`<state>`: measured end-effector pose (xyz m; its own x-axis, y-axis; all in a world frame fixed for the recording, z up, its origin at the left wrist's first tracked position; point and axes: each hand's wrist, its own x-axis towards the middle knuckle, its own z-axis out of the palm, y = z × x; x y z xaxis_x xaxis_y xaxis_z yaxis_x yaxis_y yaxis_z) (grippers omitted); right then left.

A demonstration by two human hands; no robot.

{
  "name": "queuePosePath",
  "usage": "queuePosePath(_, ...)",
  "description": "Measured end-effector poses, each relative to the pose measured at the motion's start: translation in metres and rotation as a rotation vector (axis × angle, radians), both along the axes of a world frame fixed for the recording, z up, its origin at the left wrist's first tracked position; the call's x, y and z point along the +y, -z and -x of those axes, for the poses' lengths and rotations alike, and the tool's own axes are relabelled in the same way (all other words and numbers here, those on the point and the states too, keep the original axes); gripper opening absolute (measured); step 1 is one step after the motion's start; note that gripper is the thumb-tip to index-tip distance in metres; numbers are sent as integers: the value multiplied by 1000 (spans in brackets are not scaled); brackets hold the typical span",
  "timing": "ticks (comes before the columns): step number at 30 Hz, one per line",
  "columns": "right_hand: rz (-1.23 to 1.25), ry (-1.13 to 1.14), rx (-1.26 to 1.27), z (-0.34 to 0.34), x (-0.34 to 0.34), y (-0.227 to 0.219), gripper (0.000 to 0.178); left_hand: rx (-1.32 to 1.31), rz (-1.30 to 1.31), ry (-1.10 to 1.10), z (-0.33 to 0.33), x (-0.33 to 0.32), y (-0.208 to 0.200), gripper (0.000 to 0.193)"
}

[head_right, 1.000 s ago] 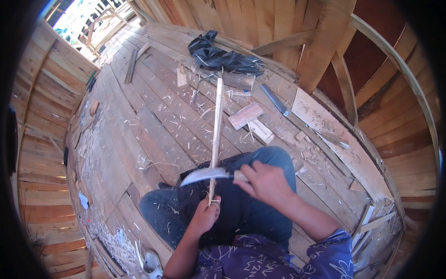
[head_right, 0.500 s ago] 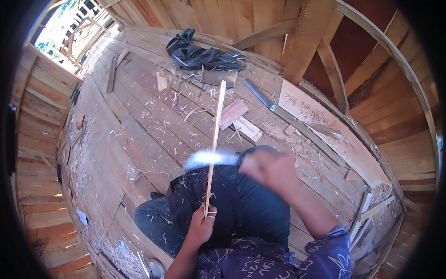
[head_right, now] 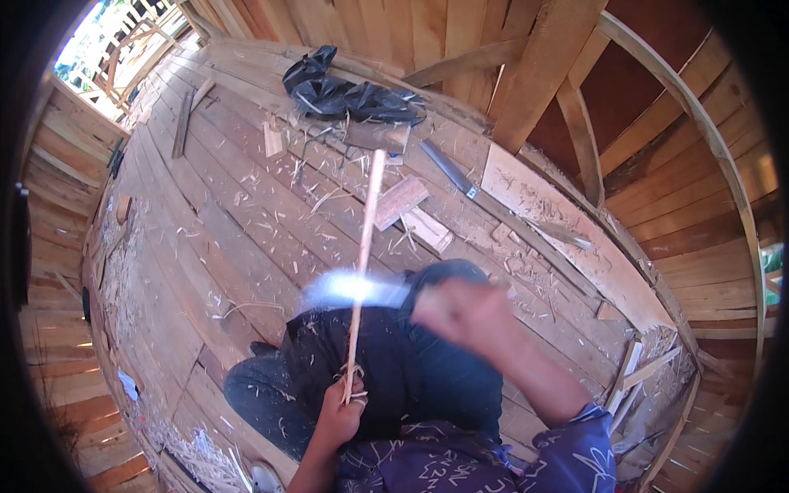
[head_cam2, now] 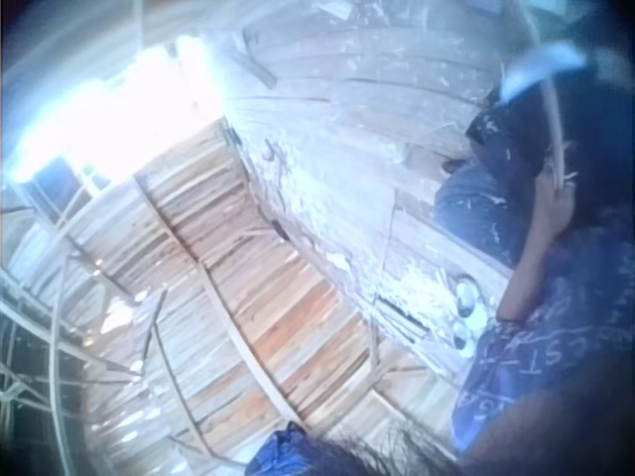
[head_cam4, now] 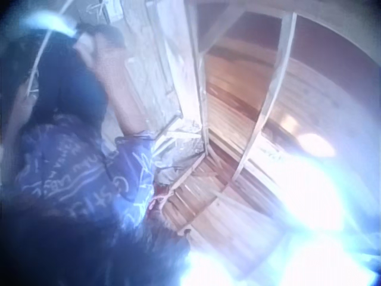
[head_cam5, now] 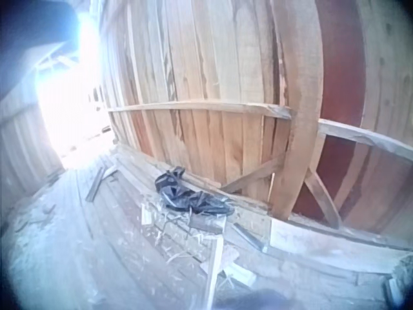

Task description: The person shaves a piece of wood using a small curved blade held in one hand.

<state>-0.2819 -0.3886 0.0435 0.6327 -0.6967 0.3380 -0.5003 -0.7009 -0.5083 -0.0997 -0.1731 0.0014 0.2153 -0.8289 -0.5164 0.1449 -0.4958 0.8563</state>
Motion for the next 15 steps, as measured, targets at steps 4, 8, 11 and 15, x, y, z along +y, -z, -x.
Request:
queuePosePath(4, 62, 126, 120, 2, -15, -3, 33, -111, -31, 96, -8, 13, 12, 37)
queuePosePath(8, 18, 424, 59, 6, -39, -16, 34, -189, 12, 168, -3, 23, -2, 32)
queuePosePath(11, -6, -11, 199, -6, 11, -12, 34, -73, -71, 192, -3, 35, 26, 23)
queuePosePath(15, 21, -154, 22, 2, -1, 3, 32, -96, -45, 185, -8, 21, 11, 16)
